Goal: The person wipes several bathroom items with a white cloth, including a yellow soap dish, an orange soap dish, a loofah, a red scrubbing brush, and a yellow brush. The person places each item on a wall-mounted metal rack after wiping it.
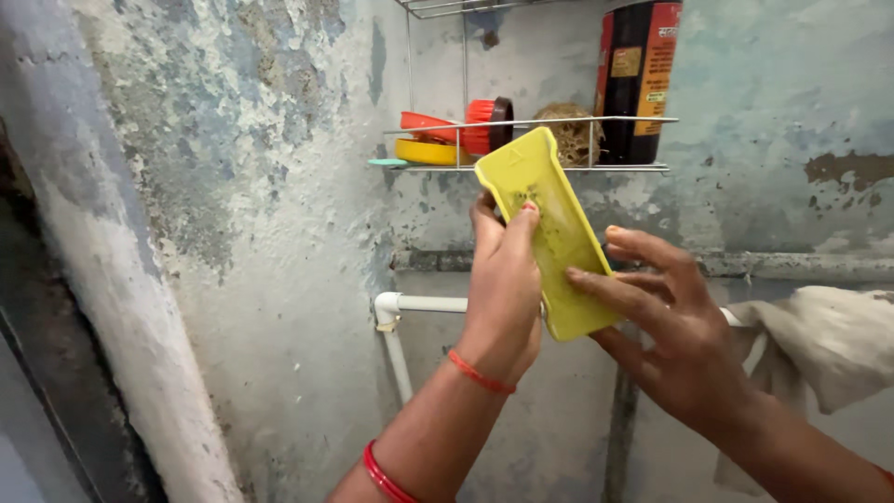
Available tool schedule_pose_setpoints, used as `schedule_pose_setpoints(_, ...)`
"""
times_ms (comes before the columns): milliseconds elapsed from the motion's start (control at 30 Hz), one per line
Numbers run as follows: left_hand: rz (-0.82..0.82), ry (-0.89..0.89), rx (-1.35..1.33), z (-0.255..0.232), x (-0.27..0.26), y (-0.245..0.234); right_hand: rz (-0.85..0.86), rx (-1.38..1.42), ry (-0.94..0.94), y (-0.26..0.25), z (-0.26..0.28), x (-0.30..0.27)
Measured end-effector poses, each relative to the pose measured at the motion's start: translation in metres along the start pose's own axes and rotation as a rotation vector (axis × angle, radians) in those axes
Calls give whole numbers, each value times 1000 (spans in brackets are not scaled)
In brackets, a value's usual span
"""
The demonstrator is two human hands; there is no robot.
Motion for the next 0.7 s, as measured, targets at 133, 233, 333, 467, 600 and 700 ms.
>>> schedule_pose_setpoints(133, 17, 11, -142, 6, 18, -1, 6, 112, 23, 7, 6, 6)
schedule_pose_setpoints(233, 6, 22, -238, 16, 37, -2, 20, 194, 7, 9, 14, 20)
schedule_pose_setpoints(333, -18, -2, -256, 29, 56, 2, 11, 164, -58, 6, 25, 34)
schedule_pose_setpoints(467, 1, -31, -173, 37, 87, 7, -105, 38, -100, 1, 18, 63)
schedule_pose_setpoints(600, 154, 95, 489, 15, 126, -6, -123, -39, -15, -7, -10, 109)
schedule_pose_setpoints(700, 150, 684, 1327, -50, 133, -13, -144, -111, -27, -15, -25, 150)
Point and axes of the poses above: each hand's wrist, its own x-axis towards the middle knuckle, its own y-axis out of the palm, z = x × y, the point moved 10 cm from there along x, towards the middle knuckle, and after that the axes turned 15 degrees about y, right-handed, at the moved point
